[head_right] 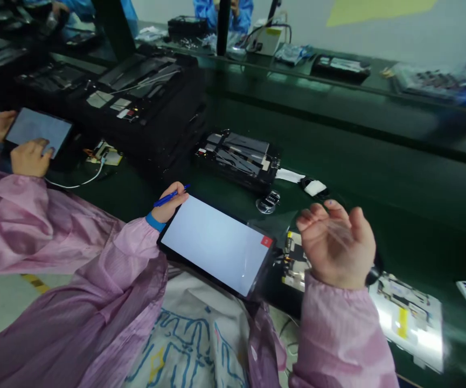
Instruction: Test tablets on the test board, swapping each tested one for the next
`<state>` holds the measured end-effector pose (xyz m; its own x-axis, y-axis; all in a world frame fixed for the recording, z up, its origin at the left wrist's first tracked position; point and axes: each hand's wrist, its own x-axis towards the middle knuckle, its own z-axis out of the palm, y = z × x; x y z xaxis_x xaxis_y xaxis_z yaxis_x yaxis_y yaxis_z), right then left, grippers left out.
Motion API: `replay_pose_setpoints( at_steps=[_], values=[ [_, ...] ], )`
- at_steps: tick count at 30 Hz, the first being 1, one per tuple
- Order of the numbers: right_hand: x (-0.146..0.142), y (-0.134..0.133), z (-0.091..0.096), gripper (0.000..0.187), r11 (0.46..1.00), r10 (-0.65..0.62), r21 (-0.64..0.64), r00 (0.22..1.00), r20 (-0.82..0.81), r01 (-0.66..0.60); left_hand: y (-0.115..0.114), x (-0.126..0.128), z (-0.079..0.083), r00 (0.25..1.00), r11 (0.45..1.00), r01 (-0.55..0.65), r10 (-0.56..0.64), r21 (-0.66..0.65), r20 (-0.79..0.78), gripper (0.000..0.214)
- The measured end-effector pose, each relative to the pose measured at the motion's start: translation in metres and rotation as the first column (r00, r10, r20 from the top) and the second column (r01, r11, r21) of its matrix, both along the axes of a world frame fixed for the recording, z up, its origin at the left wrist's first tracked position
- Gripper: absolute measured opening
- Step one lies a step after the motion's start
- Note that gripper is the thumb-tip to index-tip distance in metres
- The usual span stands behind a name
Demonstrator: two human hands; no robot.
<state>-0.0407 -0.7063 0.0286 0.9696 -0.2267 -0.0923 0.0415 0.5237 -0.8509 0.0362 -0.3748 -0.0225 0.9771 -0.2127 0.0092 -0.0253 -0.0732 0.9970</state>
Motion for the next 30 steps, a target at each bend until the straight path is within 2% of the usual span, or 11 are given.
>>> replay_pose_setpoints(
  at_steps=[4, 12, 17, 19, 21, 22, 24, 25, 27, 29, 30],
  values=[
    [0.009, -0.010, 0.000, 0.028, 0.987, -0.005, -0.158, 0.999, 0.037, 0.011, 0.000, 0.000, 0.004, 1.000, 1.000, -0.001, 0.000, 0.026, 0.014, 0.036],
    [0.005, -0.016, 0.007, 0.027, 0.988, -0.036, -0.144, 0.996, 0.077, 0.047, 0.001, 0.002, 0.006, 0.999, 0.998, 0.019, -0.021, 0.066, 0.032, 0.032],
    [-0.003, -0.014, 0.013, 0.033, 0.958, -0.077, -0.274, 0.996, 0.038, 0.084, 0.000, 0.004, 0.005, 0.999, 0.998, 0.019, -0.021, 0.061, 0.036, 0.031],
    [-0.012, -0.004, 0.012, 0.028, 0.955, -0.086, -0.277, 0.994, 0.071, 0.103, 0.000, 0.005, 0.005, 0.999, 0.998, 0.023, -0.024, 0.056, 0.027, 0.032],
    [-0.027, 0.015, 0.009, 0.023, 0.964, -0.041, -0.255, 0.989, 0.143, 0.077, -0.001, 0.005, 0.005, 0.999, 0.998, 0.020, -0.022, 0.055, 0.033, 0.032],
    [-0.036, 0.028, 0.008, 0.021, 0.968, -0.003, -0.244, 0.980, 0.200, 0.053, -0.001, 0.005, 0.005, 0.999, 0.998, 0.015, -0.018, 0.056, 0.042, 0.032],
    [-0.057, 0.055, 0.004, 0.016, 0.951, 0.155, -0.303, 0.939, 0.307, -0.059, -0.001, 0.006, 0.005, 0.999, 0.998, 0.009, -0.013, 0.062, 0.052, 0.032],
    [-0.067, 0.069, 0.002, 0.017, 0.921, 0.265, -0.366, 0.900, 0.346, -0.130, -0.001, 0.006, 0.005, 0.999, 0.998, 0.010, -0.013, 0.067, 0.051, 0.033],
    [-0.082, 0.092, 0.000, 0.034, 0.809, 0.516, -0.504, 0.776, 0.363, -0.302, -0.001, 0.006, 0.006, 0.999, 0.997, 0.010, -0.013, 0.077, 0.037, 0.034],
    [-0.091, 0.108, -0.001, 0.049, 0.669, 0.680, -0.640, 0.659, 0.323, -0.377, -0.002, 0.006, 0.007, 1.000, 0.997, 0.005, -0.006, 0.075, 0.023, 0.034],
    [-0.093, 0.112, -0.001, 0.054, 0.617, 0.721, -0.691, 0.622, 0.306, -0.376, -0.002, 0.006, 0.007, 1.000, 0.998, 0.002, -0.003, 0.069, 0.019, 0.035]
  ],
)
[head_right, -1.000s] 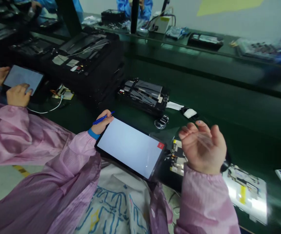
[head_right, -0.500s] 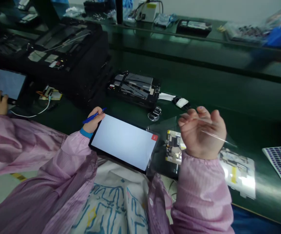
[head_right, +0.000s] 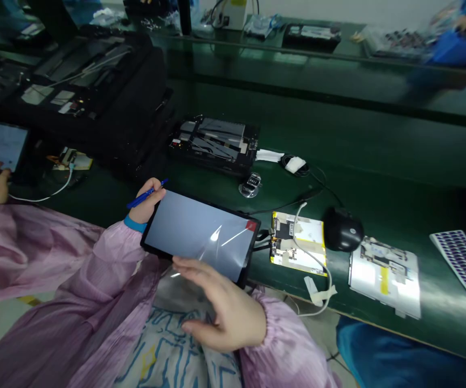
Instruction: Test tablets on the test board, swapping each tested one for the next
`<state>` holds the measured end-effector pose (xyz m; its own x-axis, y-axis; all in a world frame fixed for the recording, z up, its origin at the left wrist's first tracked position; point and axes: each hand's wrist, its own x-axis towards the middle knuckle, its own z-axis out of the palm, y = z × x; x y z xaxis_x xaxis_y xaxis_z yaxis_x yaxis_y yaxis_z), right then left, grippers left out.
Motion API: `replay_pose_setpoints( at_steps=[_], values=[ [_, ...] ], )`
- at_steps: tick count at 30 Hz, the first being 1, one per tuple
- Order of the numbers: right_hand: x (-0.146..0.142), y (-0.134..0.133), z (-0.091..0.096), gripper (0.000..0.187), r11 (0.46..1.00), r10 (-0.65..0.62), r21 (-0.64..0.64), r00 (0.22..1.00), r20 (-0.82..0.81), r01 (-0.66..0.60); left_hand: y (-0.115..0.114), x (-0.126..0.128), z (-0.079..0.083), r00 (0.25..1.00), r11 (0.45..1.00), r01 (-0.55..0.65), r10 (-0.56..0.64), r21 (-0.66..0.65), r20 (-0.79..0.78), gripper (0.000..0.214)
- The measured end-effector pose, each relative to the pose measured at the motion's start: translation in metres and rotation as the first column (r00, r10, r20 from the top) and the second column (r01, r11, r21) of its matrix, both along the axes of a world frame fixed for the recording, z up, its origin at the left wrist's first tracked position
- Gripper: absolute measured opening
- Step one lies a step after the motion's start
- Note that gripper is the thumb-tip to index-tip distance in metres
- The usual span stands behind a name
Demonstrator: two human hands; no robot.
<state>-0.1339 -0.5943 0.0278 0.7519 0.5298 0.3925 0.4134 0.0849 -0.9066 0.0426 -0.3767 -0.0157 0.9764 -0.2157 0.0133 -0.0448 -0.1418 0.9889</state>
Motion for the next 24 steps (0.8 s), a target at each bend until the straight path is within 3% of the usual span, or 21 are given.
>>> replay_pose_setpoints(
  at_steps=[2, 5, 8, 10, 13, 15, 21, 24],
  values=[
    [-0.001, 0.002, 0.000, 0.058, 0.998, 0.015, -0.061, 0.998, 0.059, -0.011, 0.000, 0.000, 0.000, 1.000, 1.000, 0.001, -0.001, -0.018, -0.002, 0.036],
    [0.000, -0.007, -0.001, 0.053, 0.991, -0.134, 0.026, 0.991, 0.025, 0.133, 0.000, 0.001, 0.000, 1.000, 1.000, 0.010, -0.010, -0.022, 0.007, 0.036],
    [0.003, -0.020, -0.004, 0.041, 0.915, -0.331, 0.193, 0.932, -0.148, 0.355, 0.000, 0.001, 0.000, 1.000, 1.000, 0.007, -0.007, 0.002, 0.015, 0.034],
    [0.003, -0.029, -0.003, 0.035, 0.858, -0.407, 0.235, 0.884, -0.229, 0.456, 0.001, 0.000, -0.001, 1.000, 1.000, 0.006, -0.006, 0.011, 0.016, 0.033],
    [0.001, -0.040, 0.003, 0.030, 0.776, -0.508, 0.269, 0.818, -0.268, 0.570, 0.001, -0.001, -0.001, 1.000, 1.000, 0.013, -0.013, 0.003, 0.004, 0.034],
    [-0.004, -0.047, 0.010, 0.027, 0.750, -0.520, 0.297, 0.804, -0.289, 0.591, 0.001, -0.002, -0.002, 1.000, 1.000, 0.013, -0.013, 0.002, 0.002, 0.035],
    [-0.036, -0.054, 0.023, 0.024, 0.883, -0.338, 0.190, 0.862, -0.379, 0.430, 0.000, -0.004, 0.000, 1.000, 0.999, 0.018, -0.018, 0.029, 0.009, 0.038],
    [-0.042, -0.055, 0.018, 0.026, 0.906, -0.352, 0.113, 0.875, -0.333, 0.408, 0.000, -0.004, -0.001, 1.000, 0.999, 0.017, -0.018, 0.030, 0.016, 0.041]
  ],
)
